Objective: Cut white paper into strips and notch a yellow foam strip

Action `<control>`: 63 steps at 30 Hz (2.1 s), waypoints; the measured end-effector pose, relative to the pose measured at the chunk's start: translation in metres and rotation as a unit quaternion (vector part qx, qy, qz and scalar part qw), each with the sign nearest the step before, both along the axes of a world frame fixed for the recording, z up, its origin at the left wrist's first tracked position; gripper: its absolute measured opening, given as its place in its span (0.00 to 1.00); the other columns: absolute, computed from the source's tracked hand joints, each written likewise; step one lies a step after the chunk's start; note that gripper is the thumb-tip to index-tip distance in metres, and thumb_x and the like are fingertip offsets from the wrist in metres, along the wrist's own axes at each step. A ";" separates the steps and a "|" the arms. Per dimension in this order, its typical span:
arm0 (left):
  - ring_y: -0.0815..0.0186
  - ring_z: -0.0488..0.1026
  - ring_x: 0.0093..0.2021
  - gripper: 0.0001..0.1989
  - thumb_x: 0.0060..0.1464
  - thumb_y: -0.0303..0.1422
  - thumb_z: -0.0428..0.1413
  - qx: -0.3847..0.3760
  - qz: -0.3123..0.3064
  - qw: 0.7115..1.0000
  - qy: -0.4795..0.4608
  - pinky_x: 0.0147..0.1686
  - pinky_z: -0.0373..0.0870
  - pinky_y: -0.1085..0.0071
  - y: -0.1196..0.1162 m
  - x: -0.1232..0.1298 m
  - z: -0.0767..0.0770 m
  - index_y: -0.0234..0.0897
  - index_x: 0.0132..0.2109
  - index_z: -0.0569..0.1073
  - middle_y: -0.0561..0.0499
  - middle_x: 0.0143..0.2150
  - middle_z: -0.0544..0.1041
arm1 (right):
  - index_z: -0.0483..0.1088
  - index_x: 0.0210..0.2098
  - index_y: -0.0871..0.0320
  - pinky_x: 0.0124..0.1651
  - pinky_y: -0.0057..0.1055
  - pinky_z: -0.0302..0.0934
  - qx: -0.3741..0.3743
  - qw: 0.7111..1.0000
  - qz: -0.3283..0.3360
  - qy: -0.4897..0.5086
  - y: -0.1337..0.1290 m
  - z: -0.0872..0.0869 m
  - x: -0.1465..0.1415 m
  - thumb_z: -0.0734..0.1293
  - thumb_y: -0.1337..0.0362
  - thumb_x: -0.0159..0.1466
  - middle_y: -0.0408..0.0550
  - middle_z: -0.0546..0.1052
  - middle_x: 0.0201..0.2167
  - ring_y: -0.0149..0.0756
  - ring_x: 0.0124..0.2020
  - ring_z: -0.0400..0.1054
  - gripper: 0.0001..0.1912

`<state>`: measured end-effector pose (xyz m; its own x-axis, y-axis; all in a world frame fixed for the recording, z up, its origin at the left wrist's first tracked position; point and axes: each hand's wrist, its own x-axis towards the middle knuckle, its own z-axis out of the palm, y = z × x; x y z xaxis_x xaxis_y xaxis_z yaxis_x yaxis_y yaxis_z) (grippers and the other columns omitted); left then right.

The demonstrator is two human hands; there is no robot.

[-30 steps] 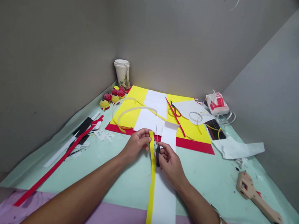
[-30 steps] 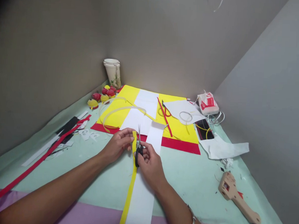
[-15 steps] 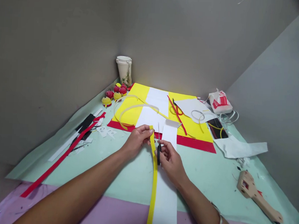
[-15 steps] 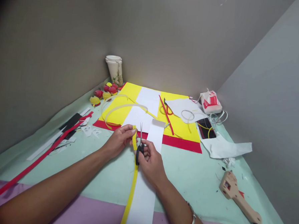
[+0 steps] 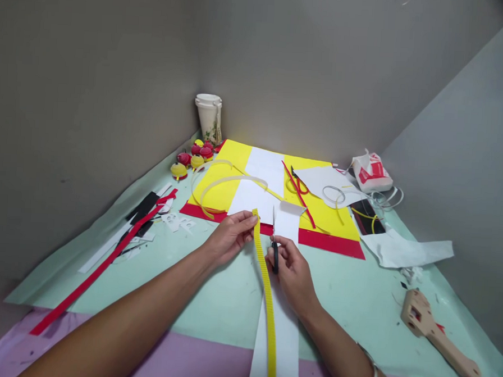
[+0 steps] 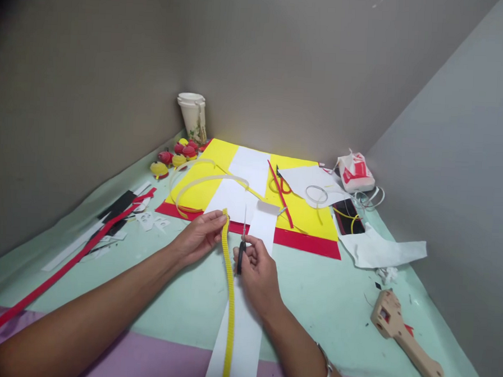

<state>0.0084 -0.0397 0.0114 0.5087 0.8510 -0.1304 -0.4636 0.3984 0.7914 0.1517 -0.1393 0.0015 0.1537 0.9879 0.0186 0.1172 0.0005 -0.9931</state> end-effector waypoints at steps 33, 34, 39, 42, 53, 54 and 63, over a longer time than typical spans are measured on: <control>0.79 0.64 0.23 0.12 0.48 0.34 0.65 -0.008 -0.009 1.000 0.002 0.23 0.62 0.82 0.001 0.000 0.001 0.30 0.35 0.74 0.56 0.26 0.68 | 0.68 0.49 0.57 0.27 0.25 0.58 0.047 0.991 0.039 -0.122 -0.005 0.004 -0.002 0.63 0.68 0.60 0.40 0.69 0.25 0.30 0.23 0.62 0.17; 0.79 0.64 0.23 0.12 0.48 0.34 0.65 -0.006 -0.010 1.000 0.003 0.23 0.61 0.82 0.001 0.000 0.001 0.30 0.35 0.74 0.56 0.26 0.68 | 0.68 0.49 0.57 0.27 0.25 0.58 0.048 0.990 0.039 -0.127 -0.005 0.004 -0.002 0.63 0.68 0.60 0.39 0.68 0.25 0.30 0.24 0.62 0.17; 0.79 0.64 0.23 0.11 0.49 0.34 0.65 0.001 -0.022 1.000 0.001 0.23 0.61 0.82 0.001 -0.001 0.002 0.30 0.35 0.74 0.56 0.27 0.68 | 0.68 0.50 0.56 0.28 0.25 0.58 0.055 0.987 0.039 -0.145 -0.005 0.003 -0.001 0.63 0.69 0.60 0.39 0.67 0.26 0.30 0.25 0.62 0.18; 0.78 0.64 0.24 0.11 0.49 0.34 0.65 -0.002 -0.029 1.000 0.002 0.23 0.61 0.81 0.001 -0.001 0.002 0.30 0.34 0.74 0.56 0.26 0.67 | 0.68 0.51 0.56 0.29 0.25 0.58 0.061 0.984 0.033 -0.164 -0.005 0.001 0.000 0.63 0.69 0.60 0.39 0.67 0.26 0.31 0.25 0.61 0.19; 0.77 0.64 0.24 0.10 0.49 0.34 0.64 0.000 -0.028 1.000 -0.006 0.24 0.61 0.81 0.001 -0.001 0.000 0.30 0.34 0.74 0.55 0.27 0.68 | 0.68 0.51 0.55 0.28 0.26 0.58 0.068 0.982 0.035 -0.170 -0.005 -0.001 0.001 0.62 0.68 0.60 0.39 0.66 0.26 0.31 0.25 0.62 0.18; 0.77 0.64 0.24 0.10 0.49 0.33 0.64 -0.001 -0.028 1.000 -0.006 0.24 0.61 0.81 0.001 -0.001 0.000 0.30 0.34 0.74 0.55 0.27 0.68 | 0.68 0.51 0.55 0.28 0.26 0.58 0.067 0.983 0.036 -0.169 -0.005 -0.001 0.001 0.62 0.68 0.60 0.39 0.66 0.26 0.31 0.25 0.62 0.18; 0.77 0.65 0.24 0.10 0.49 0.33 0.64 -0.005 -0.029 1.000 -0.011 0.24 0.62 0.81 0.000 0.000 0.002 0.30 0.33 0.73 0.55 0.26 0.69 | 0.68 0.50 0.56 0.28 0.26 0.59 0.049 0.989 0.029 -0.138 -0.004 0.001 0.001 0.62 0.66 0.61 0.40 0.67 0.26 0.31 0.24 0.62 0.17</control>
